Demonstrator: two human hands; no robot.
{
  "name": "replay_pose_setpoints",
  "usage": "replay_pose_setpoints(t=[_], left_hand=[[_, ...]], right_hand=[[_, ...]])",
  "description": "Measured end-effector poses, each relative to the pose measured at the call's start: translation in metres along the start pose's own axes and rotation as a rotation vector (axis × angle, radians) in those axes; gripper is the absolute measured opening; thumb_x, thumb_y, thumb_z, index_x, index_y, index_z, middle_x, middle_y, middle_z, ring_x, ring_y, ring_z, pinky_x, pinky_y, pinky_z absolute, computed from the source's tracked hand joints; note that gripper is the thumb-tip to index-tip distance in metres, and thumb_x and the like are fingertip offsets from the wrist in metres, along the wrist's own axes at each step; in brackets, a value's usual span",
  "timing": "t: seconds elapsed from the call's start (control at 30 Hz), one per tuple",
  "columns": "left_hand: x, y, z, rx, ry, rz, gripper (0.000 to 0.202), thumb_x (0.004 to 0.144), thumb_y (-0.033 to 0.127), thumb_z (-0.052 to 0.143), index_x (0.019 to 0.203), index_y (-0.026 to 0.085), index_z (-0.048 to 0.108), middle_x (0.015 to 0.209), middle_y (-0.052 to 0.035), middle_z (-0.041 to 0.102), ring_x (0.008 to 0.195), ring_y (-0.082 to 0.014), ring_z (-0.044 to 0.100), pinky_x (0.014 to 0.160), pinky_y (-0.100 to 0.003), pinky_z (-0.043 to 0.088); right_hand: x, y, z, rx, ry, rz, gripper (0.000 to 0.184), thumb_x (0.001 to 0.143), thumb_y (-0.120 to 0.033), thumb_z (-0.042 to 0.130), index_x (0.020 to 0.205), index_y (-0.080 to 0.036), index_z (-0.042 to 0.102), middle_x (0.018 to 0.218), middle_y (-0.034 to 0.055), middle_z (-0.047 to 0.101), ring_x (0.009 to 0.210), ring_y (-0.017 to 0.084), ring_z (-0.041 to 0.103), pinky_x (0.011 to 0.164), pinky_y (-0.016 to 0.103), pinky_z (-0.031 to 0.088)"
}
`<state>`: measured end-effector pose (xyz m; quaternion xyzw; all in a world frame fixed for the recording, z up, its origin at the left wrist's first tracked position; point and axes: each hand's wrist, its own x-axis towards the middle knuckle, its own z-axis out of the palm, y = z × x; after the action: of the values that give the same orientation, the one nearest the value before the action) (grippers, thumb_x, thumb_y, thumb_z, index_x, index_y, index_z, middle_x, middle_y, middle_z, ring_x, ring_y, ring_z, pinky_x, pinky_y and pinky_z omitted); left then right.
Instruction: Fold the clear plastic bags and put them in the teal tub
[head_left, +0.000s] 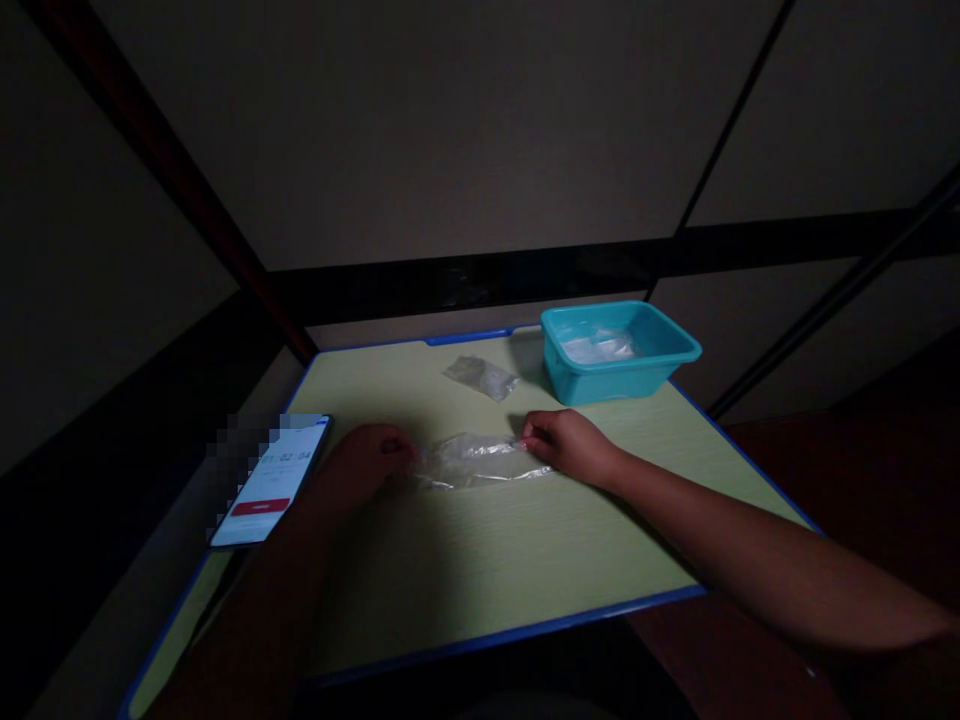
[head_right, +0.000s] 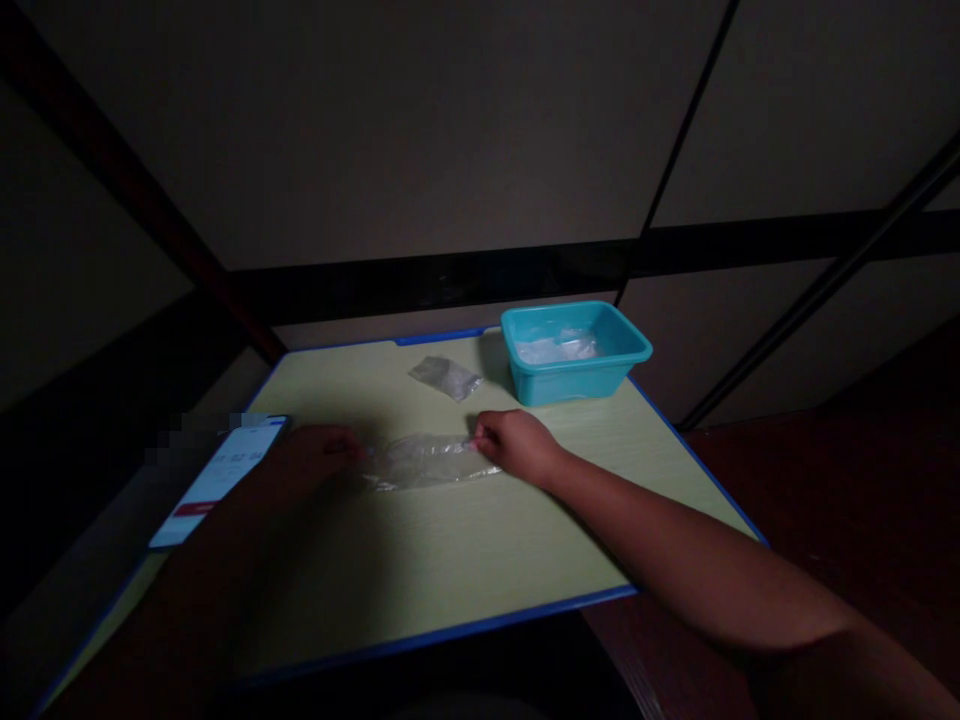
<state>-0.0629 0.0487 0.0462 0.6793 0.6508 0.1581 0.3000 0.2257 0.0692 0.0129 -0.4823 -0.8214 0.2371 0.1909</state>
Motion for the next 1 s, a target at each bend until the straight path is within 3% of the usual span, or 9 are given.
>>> replay_pose_setpoints(t=[0.2, 0.33, 0.57, 0.67, 0.77, 0.8, 0.9, 1.0], left_hand=[[0.000, 0.003, 0.003, 0.069, 0.072, -0.003, 0.022, 0.068, 0.040, 0.053, 0.065, 0.020, 0.062, 0.061, -0.0012, 0.064, 0.062, -0.0203, 0.058, 0.061, -0.029, 0.041], [0.000, 0.009, 0.007, 0.112, 0.105, -0.013, 0.024, 0.074, 0.038, 0.048, 0.075, 0.020, 0.063, 0.069, -0.0018, 0.066, 0.067, -0.0201, 0.059, 0.062, -0.028, 0.040], [0.003, 0.007, 0.010, 0.202, 0.116, -0.020, 0.025, 0.080, 0.038, 0.048, 0.080, 0.019, 0.064, 0.081, -0.0050, 0.068, 0.077, -0.0218, 0.062, 0.069, -0.029, 0.042], [0.000, 0.007, 0.014, 0.304, 0.289, 0.011, 0.035, 0.084, 0.040, 0.046, 0.104, 0.016, 0.062, 0.100, -0.0117, 0.066, 0.095, -0.0281, 0.059, 0.083, -0.038, 0.043], [-0.010, 0.016, 0.031, 0.447, 0.535, 0.268, 0.049, 0.088, 0.045, 0.043, 0.123, 0.013, 0.054, 0.124, -0.0175, 0.056, 0.120, -0.0321, 0.047, 0.101, -0.045, 0.034], [-0.015, 0.020, 0.039, 0.458, 0.505, 0.403, 0.051, 0.090, 0.047, 0.041, 0.127, 0.012, 0.051, 0.131, -0.0178, 0.053, 0.126, -0.0312, 0.043, 0.106, -0.045, 0.030], [-0.027, 0.034, 0.066, 0.523, 0.157, 0.770, 0.072, 0.087, 0.062, 0.042, 0.142, 0.017, 0.036, 0.149, -0.0163, 0.037, 0.139, -0.0315, 0.030, 0.112, -0.050, 0.019], [-0.032, 0.041, 0.082, 0.561, -0.067, 0.813, 0.084, 0.085, 0.068, 0.038, 0.149, 0.016, 0.022, 0.155, -0.0158, 0.025, 0.143, -0.0294, 0.021, 0.114, -0.051, 0.015]], right_hand=[[-0.001, -0.001, 0.000, -0.080, 0.029, -0.004, 0.015, 0.088, -0.026, 0.052, 0.084, -0.017, 0.063, 0.070, 0.0033, 0.065, 0.060, 0.013, 0.054, 0.055, 0.023, 0.029], [-0.003, -0.003, -0.004, -0.168, 0.050, 0.038, 0.018, 0.088, -0.023, 0.048, 0.100, -0.018, 0.061, 0.073, 0.0036, 0.066, 0.061, 0.015, 0.056, 0.055, 0.023, 0.029], [-0.001, -0.007, 0.000, -0.441, 0.028, 0.103, 0.027, 0.091, -0.035, 0.045, 0.113, -0.022, 0.056, 0.086, 0.0080, 0.072, 0.074, 0.022, 0.064, 0.056, 0.027, 0.029], [-0.001, -0.008, 0.002, -0.496, 0.000, 0.093, 0.029, 0.093, -0.036, 0.041, 0.115, -0.022, 0.054, 0.090, 0.0087, 0.073, 0.077, 0.023, 0.066, 0.057, 0.027, 0.031], [-0.001, -0.010, 0.002, -0.538, -0.030, 0.089, 0.029, 0.094, -0.036, 0.039, 0.116, -0.023, 0.052, 0.093, 0.0089, 0.073, 0.080, 0.024, 0.067, 0.057, 0.028, 0.033], [-0.001, -0.011, 0.002, -0.545, -0.037, 0.087, 0.029, 0.095, -0.036, 0.038, 0.116, -0.023, 0.052, 0.093, 0.0092, 0.073, 0.080, 0.024, 0.067, 0.057, 0.028, 0.033], [0.000, -0.012, 0.001, -0.548, -0.046, 0.077, 0.027, 0.095, -0.034, 0.038, 0.115, -0.023, 0.052, 0.092, 0.0091, 0.073, 0.080, 0.024, 0.067, 0.058, 0.028, 0.034], [0.000, -0.014, 0.002, -0.558, -0.055, 0.073, 0.024, 0.094, -0.032, 0.041, 0.112, -0.022, 0.052, 0.092, 0.0091, 0.073, 0.078, 0.023, 0.067, 0.059, 0.027, 0.036]])
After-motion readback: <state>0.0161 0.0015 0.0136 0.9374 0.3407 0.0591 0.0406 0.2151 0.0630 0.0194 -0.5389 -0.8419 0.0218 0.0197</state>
